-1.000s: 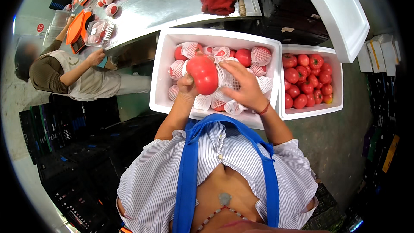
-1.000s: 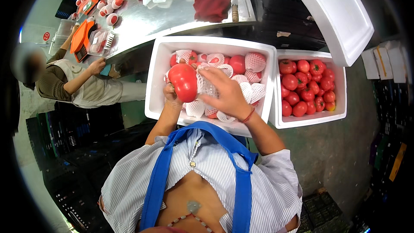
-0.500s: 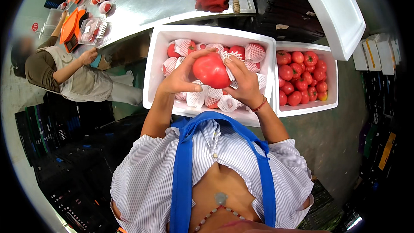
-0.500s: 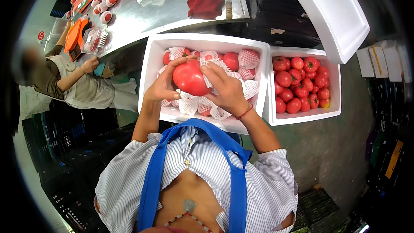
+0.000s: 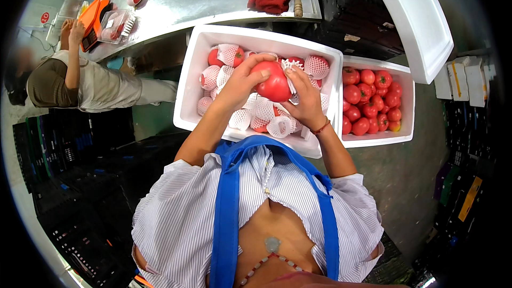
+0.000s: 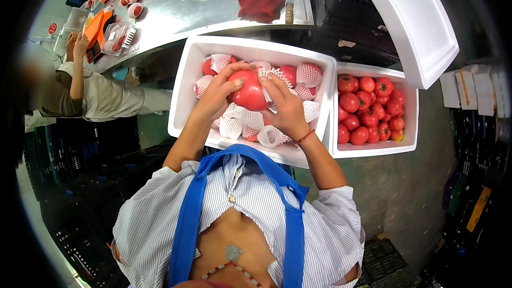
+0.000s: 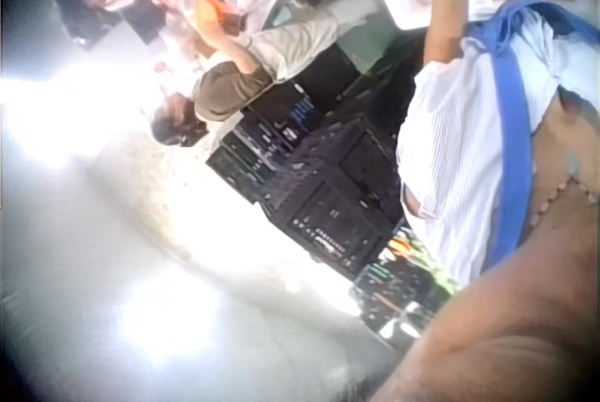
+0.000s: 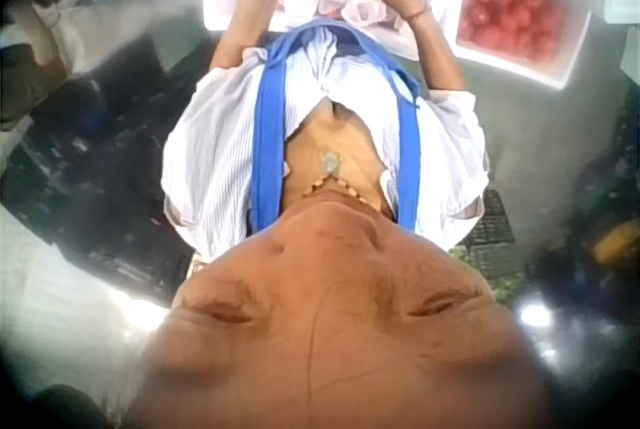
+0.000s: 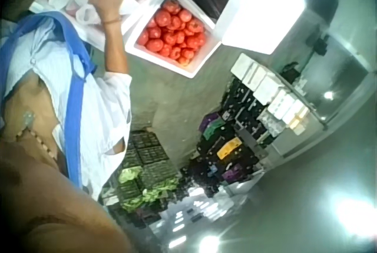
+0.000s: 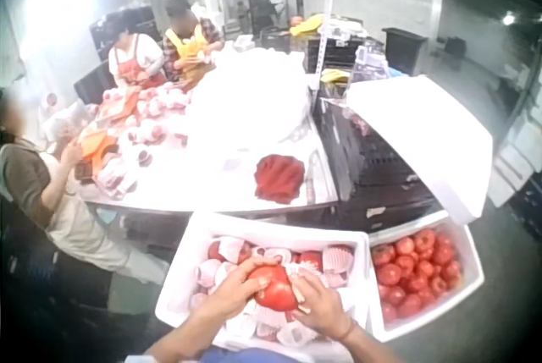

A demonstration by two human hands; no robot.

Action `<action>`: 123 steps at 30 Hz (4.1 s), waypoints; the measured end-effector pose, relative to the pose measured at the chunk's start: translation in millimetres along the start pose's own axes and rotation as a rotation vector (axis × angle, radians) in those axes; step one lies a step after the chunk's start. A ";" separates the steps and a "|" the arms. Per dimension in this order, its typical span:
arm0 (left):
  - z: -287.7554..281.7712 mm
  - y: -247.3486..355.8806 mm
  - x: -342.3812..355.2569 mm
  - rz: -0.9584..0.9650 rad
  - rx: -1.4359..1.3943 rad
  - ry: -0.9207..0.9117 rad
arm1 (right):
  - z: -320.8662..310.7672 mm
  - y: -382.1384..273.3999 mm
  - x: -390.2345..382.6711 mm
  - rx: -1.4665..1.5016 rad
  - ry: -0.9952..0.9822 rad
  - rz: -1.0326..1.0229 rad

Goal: The person wraps individual tomatoes in white foam netting and places them into a white styrofoam box. The person repeatedly picks tomatoes from a bin, wraps them by hand, and arranges them in the container.

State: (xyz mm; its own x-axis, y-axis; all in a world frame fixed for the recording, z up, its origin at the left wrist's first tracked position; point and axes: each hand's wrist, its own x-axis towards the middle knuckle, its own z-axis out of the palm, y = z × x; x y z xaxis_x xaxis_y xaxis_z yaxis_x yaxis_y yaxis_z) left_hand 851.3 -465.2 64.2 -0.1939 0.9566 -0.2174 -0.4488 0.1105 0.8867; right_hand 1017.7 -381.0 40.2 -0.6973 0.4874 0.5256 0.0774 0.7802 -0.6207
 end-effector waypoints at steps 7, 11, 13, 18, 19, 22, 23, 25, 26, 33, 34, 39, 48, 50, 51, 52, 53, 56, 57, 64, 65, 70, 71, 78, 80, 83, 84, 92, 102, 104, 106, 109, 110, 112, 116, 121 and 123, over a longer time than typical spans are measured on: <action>0.5 5.2 -3.6 -0.079 -0.160 0.005 | 2.5 8.0 -1.9 0.123 -0.047 0.069; -2.5 2.8 -4.7 0.029 0.186 -0.042 | 5.6 7.6 -3.7 0.107 -0.057 0.068; -4.1 3.8 -5.2 0.076 0.263 -0.087 | 8.1 10.5 -7.7 0.070 -0.047 0.031; -11.4 11.0 -13.3 0.248 0.478 -0.252 | 0.4 9.3 -6.2 0.137 -0.081 0.028; -12.8 14.4 -13.5 0.253 0.545 -0.271 | -6.9 3.6 0.2 0.185 -0.127 0.064; -16.1 20.4 -12.0 0.172 0.632 -0.257 | -11.1 -0.5 6.2 0.379 -0.225 0.185; -17.1 17.3 -11.3 0.192 0.607 -0.235 | -11.2 -1.1 7.9 0.452 -0.250 0.226; -17.8 4.7 -13.0 0.222 0.553 -0.183 | -10.2 0.0 8.1 0.469 -0.270 0.233; -16.9 3.5 -14.3 0.322 0.638 -0.163 | -9.0 2.3 7.2 0.491 -0.284 0.239; -11.9 2.6 -19.9 0.782 0.865 -0.107 | -4.5 -0.4 3.5 0.287 -0.221 0.108; -12.6 1.4 -20.6 0.806 0.860 -0.100 | -4.5 -0.9 4.1 0.262 -0.210 0.077; -14.0 -2.2 -22.9 0.850 0.847 -0.067 | -4.8 -6.1 8.6 0.192 -0.157 -0.030; -10.8 7.0 -25.6 0.874 0.918 -0.120 | -14.0 -11.6 13.7 0.280 -0.253 0.051; -13.8 1.8 -26.4 0.731 0.804 -0.097 | -17.0 -8.8 13.4 0.612 -0.325 0.275; -20.6 -9.7 -26.2 0.617 0.696 -0.069 | -18.6 -6.1 13.2 0.780 -0.357 0.387; -24.9 -16.3 -27.2 0.500 0.585 -0.040 | -18.7 2.2 13.9 0.953 -0.347 0.438; -24.7 -15.9 -28.4 0.349 0.362 -0.019 | -16.8 15.6 11.5 0.973 -0.273 0.475; -30.9 -21.3 -31.2 0.017 -0.221 -0.045 | -19.1 32.0 9.9 1.070 -0.145 0.561; -35.1 -28.2 -29.6 -0.039 -0.343 -0.127 | -22.7 33.5 10.7 1.089 -0.155 0.565; -21.1 -39.5 -22.2 -0.270 -0.573 -0.585 | -8.8 36.9 7.8 1.256 -0.295 0.548; -22.3 -48.3 -18.5 -0.272 -0.571 -0.544 | -8.7 35.5 9.1 1.212 -0.315 0.517; -19.8 -62.7 -0.2 -0.398 -0.364 -0.171 | -18.1 59.4 -15.6 1.147 -0.188 0.447; -28.8 -71.5 -0.5 -0.387 -0.411 -0.217 | -15.2 65.5 -21.1 1.104 -0.156 0.477; -35.6 -63.3 4.8 -0.378 -0.069 -0.116 | -10.5 70.1 -25.8 1.081 -0.330 0.969; -35.9 -75.5 18.8 -0.457 -0.052 -0.226 | -4.6 74.2 -40.3 1.082 -0.274 0.851; -24.4 -89.5 42.9 -0.531 -0.036 -0.339 | -25.2 44.2 -38.8 0.514 -0.154 0.507; -19.6 -92.7 46.5 -0.559 -0.035 -0.365 | -32.0 31.3 -37.7 0.232 -0.130 0.385; -9.9 -110.3 42.2 -0.695 -0.029 -0.487 | 1.6 -32.1 -60.9 -0.504 -0.221 0.112; -56.9 -108.3 29.5 -0.650 -0.238 -0.292 | 18.0 -53.7 -42.5 -0.308 -0.030 -0.040; -41.2 -93.9 21.9 -0.609 -0.399 -0.542 | 15.2 -84.4 -44.2 -0.624 -0.223 0.092; -36.0 -55.8 -0.6 -0.625 -0.514 -0.513 | 13.9 -103.2 -33.6 -0.771 -0.303 -0.004; -7.5 -55.6 15.7 -0.489 -0.274 -0.281 | -22.3 -66.1 -21.1 -0.619 -0.371 -0.118; -5.8 -61.1 17.6 -0.407 -0.132 -0.217 | -23.7 -59.6 -19.1 -0.584 -0.346 -0.143; -4.6 -62.5 19.7 -0.370 -0.115 -0.127 | -28.2 -44.2 -13.9 -0.522 -0.293 -0.187; -6.9 -62.2 19.3 -0.191 -0.081 -0.024 | -39.5 -0.6 -9.4 -0.579 -0.250 -0.094; -5.0 -62.9 17.1 0.019 -0.067 0.076 | -22.2 32.3 10.3 -0.477 -0.180 -0.004; -10.8 -66.4 20.7 0.122 -0.110 0.134 | -11.4 42.9 15.3 -0.391 -0.189 0.079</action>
State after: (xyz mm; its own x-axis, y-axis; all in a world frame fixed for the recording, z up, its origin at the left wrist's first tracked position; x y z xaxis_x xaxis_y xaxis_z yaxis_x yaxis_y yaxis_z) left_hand 867.7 -455.6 -3.6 -0.3633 0.9160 -0.1701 -0.5063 -0.0408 0.8614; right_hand 1018.4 -335.6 28.3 -0.7939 0.4993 0.3471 0.3742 0.8510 -0.3684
